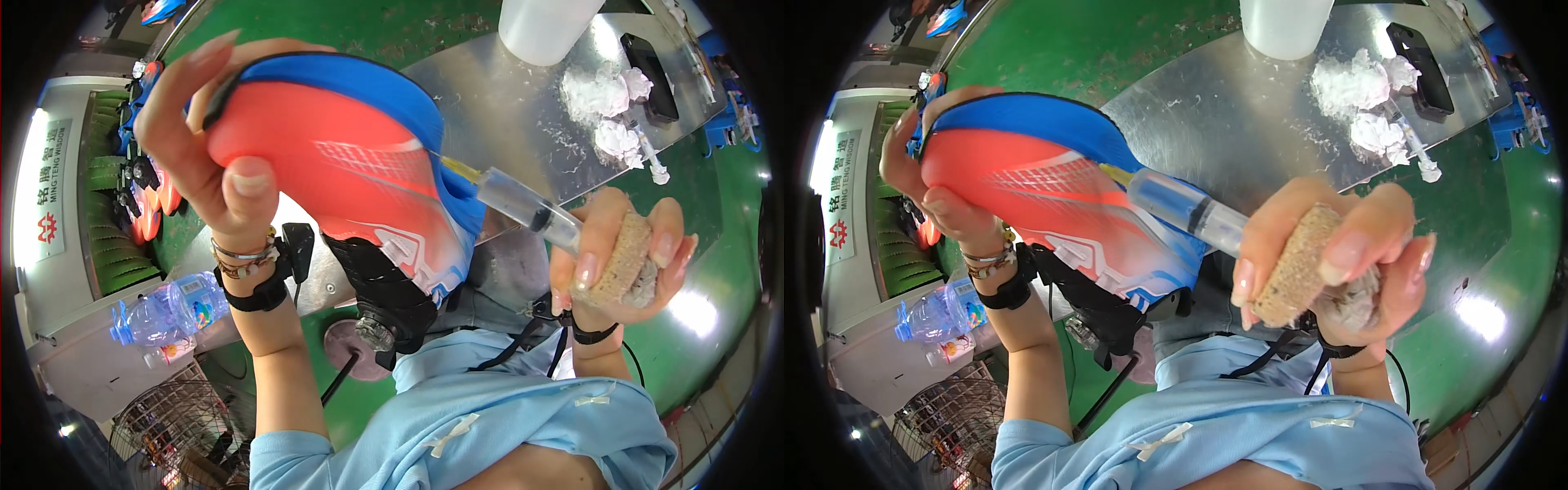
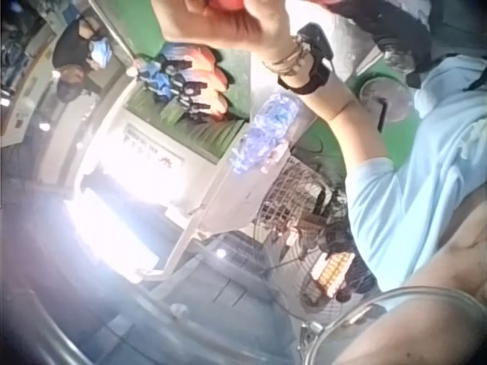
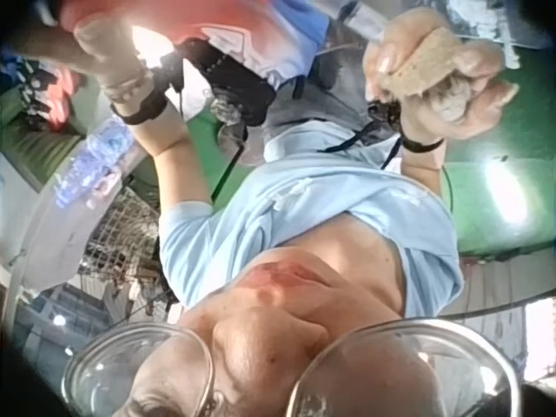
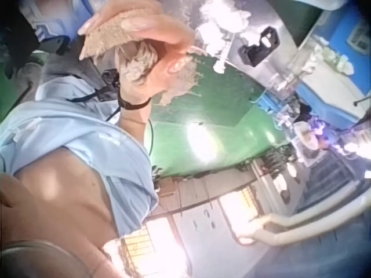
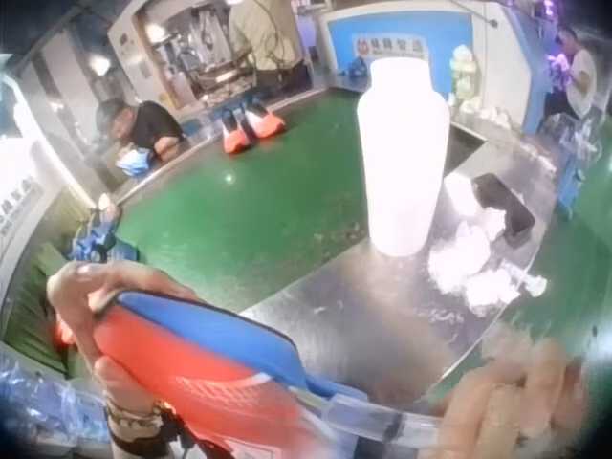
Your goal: Applying adhesive to the edge of a shoe sole using a syringe.
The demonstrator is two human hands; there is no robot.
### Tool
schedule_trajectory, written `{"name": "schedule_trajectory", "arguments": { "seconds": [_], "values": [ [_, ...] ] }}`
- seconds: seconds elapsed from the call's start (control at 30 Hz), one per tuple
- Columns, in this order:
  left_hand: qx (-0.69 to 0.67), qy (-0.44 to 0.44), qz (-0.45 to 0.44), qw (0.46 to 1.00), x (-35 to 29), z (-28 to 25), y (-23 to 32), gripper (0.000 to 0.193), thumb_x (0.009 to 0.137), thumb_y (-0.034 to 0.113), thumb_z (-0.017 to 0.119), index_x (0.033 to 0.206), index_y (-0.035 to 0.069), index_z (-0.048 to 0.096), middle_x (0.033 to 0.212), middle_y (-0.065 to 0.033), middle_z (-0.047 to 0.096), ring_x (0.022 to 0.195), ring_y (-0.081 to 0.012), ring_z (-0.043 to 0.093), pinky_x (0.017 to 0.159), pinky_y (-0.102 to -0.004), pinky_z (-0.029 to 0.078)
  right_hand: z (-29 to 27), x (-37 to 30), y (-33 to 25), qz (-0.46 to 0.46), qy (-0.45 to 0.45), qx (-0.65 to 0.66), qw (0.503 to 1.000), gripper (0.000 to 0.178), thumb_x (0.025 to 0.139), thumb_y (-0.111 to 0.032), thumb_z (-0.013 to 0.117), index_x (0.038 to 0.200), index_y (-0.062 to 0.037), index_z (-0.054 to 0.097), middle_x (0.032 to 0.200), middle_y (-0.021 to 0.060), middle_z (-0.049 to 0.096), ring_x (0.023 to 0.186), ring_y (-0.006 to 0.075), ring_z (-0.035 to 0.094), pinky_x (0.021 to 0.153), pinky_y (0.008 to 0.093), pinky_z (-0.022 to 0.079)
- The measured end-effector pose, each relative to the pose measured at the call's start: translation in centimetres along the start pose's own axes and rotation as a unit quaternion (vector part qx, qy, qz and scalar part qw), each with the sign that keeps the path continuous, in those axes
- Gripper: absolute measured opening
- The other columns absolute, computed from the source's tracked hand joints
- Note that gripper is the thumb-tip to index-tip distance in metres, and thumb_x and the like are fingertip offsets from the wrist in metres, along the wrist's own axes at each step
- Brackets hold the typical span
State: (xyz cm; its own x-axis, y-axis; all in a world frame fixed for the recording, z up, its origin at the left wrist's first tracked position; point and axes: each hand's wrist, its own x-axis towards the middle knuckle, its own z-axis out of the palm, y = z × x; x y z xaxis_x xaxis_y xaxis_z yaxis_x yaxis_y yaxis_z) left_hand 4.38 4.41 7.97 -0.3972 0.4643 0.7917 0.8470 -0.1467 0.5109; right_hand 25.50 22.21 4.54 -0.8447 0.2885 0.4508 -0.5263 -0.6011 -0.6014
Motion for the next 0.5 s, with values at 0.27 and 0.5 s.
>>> {"name": "schedule_trajectory", "arguments": {
  "seconds": [0.27,0.5],
  "values": [
    [0.165,0.019,0.015,0.986,-1.1,-2.1,-1.6,0.058,0.090,0.054,0.035,0.111,0.000,0.042,0.101,-0.0130,0.052,0.091,-0.0209,0.052,0.084,-0.0324,0.037,-0.4,-1.1,2.0,0.056,0.046,-0.032,0.997,0.037,0.094,-0.047,0.021,0.091,-0.0189,0.045,0.074,0.0213,0.048,0.039,0.0268,0.047,0.035,0.0322,0.045],
    [0.163,0.059,-0.030,0.984,-0.8,-1.7,-2.1,0.061,0.088,0.056,0.037,0.110,-0.001,0.041,0.107,-0.0103,0.048,0.097,-0.0182,0.048,0.087,-0.0322,0.036,-1.6,-3.0,2.3,0.067,0.063,0.023,0.996,0.056,0.094,-0.048,0.021,0.099,-0.0043,0.055,0.080,0.0288,0.054,0.054,0.0246,0.056,0.046,0.0280,0.047]
  ]
}}
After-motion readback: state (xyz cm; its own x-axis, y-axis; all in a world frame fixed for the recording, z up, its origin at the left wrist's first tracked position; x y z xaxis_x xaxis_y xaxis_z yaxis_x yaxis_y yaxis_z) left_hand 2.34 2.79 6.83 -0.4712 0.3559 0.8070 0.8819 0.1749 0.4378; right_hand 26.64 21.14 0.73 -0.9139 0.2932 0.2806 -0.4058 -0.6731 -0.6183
